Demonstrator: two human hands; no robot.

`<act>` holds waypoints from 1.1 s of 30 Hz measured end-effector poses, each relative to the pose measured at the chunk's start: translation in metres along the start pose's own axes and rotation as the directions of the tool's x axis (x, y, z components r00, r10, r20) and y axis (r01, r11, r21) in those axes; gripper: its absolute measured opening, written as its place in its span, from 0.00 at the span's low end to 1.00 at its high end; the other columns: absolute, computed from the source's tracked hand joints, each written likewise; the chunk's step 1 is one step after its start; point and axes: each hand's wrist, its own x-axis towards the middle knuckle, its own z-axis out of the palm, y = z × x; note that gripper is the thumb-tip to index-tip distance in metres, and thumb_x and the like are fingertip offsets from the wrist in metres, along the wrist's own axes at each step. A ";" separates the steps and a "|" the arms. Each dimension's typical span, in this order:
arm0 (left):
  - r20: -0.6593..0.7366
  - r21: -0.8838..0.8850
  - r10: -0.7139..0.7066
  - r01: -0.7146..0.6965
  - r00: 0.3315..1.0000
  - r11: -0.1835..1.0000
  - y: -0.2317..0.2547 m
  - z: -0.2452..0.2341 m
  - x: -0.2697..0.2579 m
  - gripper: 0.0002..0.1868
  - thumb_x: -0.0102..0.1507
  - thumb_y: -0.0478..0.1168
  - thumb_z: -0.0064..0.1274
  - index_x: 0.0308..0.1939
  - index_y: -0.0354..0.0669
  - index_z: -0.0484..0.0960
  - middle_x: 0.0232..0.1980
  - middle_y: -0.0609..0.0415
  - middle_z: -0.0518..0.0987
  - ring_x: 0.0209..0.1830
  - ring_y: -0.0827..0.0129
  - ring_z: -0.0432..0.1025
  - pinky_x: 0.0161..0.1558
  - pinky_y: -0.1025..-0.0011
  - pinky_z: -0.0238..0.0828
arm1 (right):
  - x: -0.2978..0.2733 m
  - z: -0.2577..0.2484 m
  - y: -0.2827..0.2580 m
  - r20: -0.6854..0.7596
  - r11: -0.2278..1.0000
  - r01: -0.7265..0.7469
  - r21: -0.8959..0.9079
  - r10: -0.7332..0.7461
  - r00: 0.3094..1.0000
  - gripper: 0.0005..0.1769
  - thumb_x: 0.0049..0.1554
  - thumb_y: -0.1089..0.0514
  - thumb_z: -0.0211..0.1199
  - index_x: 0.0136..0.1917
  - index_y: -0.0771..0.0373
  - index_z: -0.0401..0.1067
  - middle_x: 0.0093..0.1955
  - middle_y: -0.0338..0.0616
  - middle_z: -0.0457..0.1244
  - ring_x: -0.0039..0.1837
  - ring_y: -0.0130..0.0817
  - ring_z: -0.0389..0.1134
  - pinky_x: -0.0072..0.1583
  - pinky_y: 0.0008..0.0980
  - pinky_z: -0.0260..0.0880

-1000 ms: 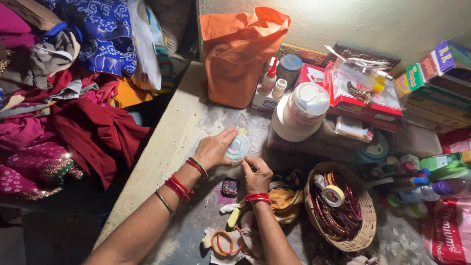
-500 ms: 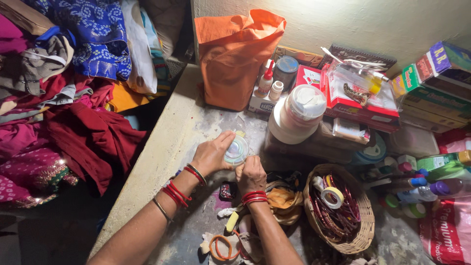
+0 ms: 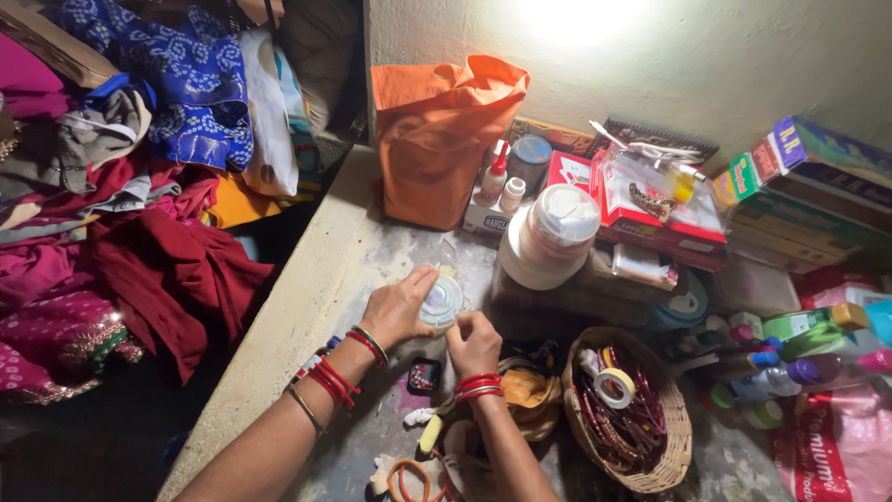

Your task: The person organizes small items on a cluttered table. They handle a white bag, a small bottle, a cloth, and a plastic container, moving them around and placing items inside the container.

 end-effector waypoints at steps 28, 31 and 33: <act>-0.172 0.098 -0.695 0.714 0.698 0.693 -0.048 -0.048 -0.006 0.47 0.47 0.55 0.72 0.61 0.36 0.66 0.54 0.32 0.74 0.46 0.45 0.77 0.42 0.53 0.76 | 0.034 -0.055 -0.035 0.398 0.547 -0.663 0.511 0.534 0.746 0.11 0.53 0.65 0.69 0.51 0.67 0.73 0.42 0.45 0.71 0.38 0.30 0.72 0.39 0.24 0.71; -0.136 0.093 -0.668 0.680 0.732 0.727 -0.048 -0.046 -0.001 0.42 0.51 0.52 0.70 0.60 0.40 0.65 0.56 0.33 0.73 0.45 0.43 0.77 0.42 0.51 0.76 | 0.030 -0.056 -0.031 0.389 0.575 -0.653 0.492 0.526 0.756 0.11 0.54 0.65 0.68 0.51 0.68 0.74 0.42 0.45 0.71 0.38 0.30 0.72 0.39 0.24 0.72; -0.186 -0.032 -0.533 0.537 0.826 0.843 -0.048 -0.037 0.004 0.32 0.53 0.45 0.68 0.55 0.37 0.71 0.50 0.33 0.76 0.44 0.43 0.77 0.43 0.53 0.75 | 0.028 -0.056 -0.032 0.382 0.594 -0.640 0.488 0.513 0.768 0.11 0.54 0.65 0.68 0.51 0.68 0.74 0.42 0.44 0.71 0.38 0.29 0.72 0.40 0.24 0.72</act>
